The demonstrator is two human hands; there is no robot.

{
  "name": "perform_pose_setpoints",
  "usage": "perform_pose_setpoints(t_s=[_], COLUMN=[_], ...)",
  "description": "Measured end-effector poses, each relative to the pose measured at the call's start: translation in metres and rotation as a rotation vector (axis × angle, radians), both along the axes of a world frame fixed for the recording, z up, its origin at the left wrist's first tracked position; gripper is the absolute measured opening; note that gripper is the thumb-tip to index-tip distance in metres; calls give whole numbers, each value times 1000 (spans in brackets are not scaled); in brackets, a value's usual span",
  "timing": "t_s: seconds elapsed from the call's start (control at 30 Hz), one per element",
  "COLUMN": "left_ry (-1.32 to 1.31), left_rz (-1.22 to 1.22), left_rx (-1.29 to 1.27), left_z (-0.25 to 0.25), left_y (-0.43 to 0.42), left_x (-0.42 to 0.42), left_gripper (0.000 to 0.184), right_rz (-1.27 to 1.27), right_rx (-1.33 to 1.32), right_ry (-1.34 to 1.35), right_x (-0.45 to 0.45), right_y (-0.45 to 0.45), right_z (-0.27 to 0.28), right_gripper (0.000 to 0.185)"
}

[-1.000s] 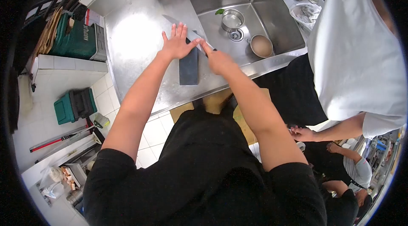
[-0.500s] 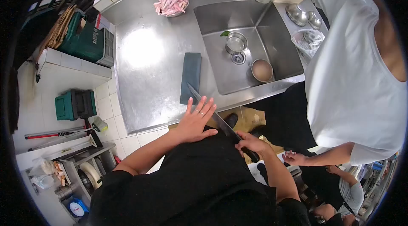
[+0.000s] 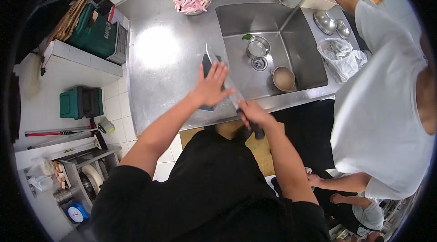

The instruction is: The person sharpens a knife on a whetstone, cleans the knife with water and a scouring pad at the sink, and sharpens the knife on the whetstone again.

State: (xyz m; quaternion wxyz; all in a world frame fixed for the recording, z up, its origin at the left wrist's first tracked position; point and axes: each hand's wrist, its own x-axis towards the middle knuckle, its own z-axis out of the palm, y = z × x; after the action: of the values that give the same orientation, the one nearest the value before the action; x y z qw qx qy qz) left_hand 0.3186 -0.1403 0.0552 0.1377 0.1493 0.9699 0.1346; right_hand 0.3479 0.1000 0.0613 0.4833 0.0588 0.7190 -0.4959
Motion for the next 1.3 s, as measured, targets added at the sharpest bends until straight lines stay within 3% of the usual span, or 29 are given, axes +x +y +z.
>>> perform_pose_setpoints(t_s=[0.07, 0.13, 0.2, 0.27, 0.37, 0.47, 0.6, 0.67, 0.73, 0.8, 0.87, 0.97, 1.03, 1.1, 1.17, 1.2, 1.3], left_ry=[27, -13, 13, 57, 78, 12, 41, 48, 31, 122, 53, 1, 114, 69, 40, 20, 122], left_rz=[-63, -144, -128, -77, 45, 32, -81, -130, -81, -28, 30, 36, 15, -47, -76, -91, -12], left_rx=[24, 56, 68, 62, 8, -15, 42, 81, 57, 18, 1, -40, 20, 34, 65, 60, 21], left_z=[-4, -8, -15, -18, -11, 4, -13, -18, -16, -19, -5, 4, -8, -11, -12, -9, -17], left_y=[10, 20, 24, 18, 2, -6, 6, 13, 15, 4, -6, -12, -7, 4, 13, 16, 9], left_x=[62, 123, 129, 82, -17, -35, 75, 120, 101, 43, -18, -38, 6, 71, 112, 117, 50], left_gripper=[110, 113, 111, 110, 108, 108, 114, 118, 116, 114, 110, 110, 112, 115, 116, 115, 113], right_rz=[45, 105, 71, 53, -16, -76, 78, 23, 31, 16, -56, -126, -2, 124, 19, 34, 1], right_rx=[62, 105, 114, 164, 44, 6, 93, 115, 158, 89, 13, 76, 79, 76, 124, 148, 118], right_ry=[20, -175, -173, -66, -13, -21, -37, -225, -157, -106, -72, -102, -48, -14, -217, -241, -99], right_x=[55, 100, 104, 57, -22, -25, 59, 91, 75, 26, -20, -31, 3, 51, 88, 85, 29], right_y=[23, 49, 50, 29, -6, -17, 26, 38, 32, 14, -16, -38, -22, 12, 32, 31, 18], right_z=[4, 8, 11, 20, -11, -11, -3, 5, 6, -5, -5, 12, 23, 9, 9, 15, -7], right_gripper=[54, 58, 52, 54, 60, 61, 62, 58, 61, 64, 67, 67, 70, 72, 65, 59, 67])
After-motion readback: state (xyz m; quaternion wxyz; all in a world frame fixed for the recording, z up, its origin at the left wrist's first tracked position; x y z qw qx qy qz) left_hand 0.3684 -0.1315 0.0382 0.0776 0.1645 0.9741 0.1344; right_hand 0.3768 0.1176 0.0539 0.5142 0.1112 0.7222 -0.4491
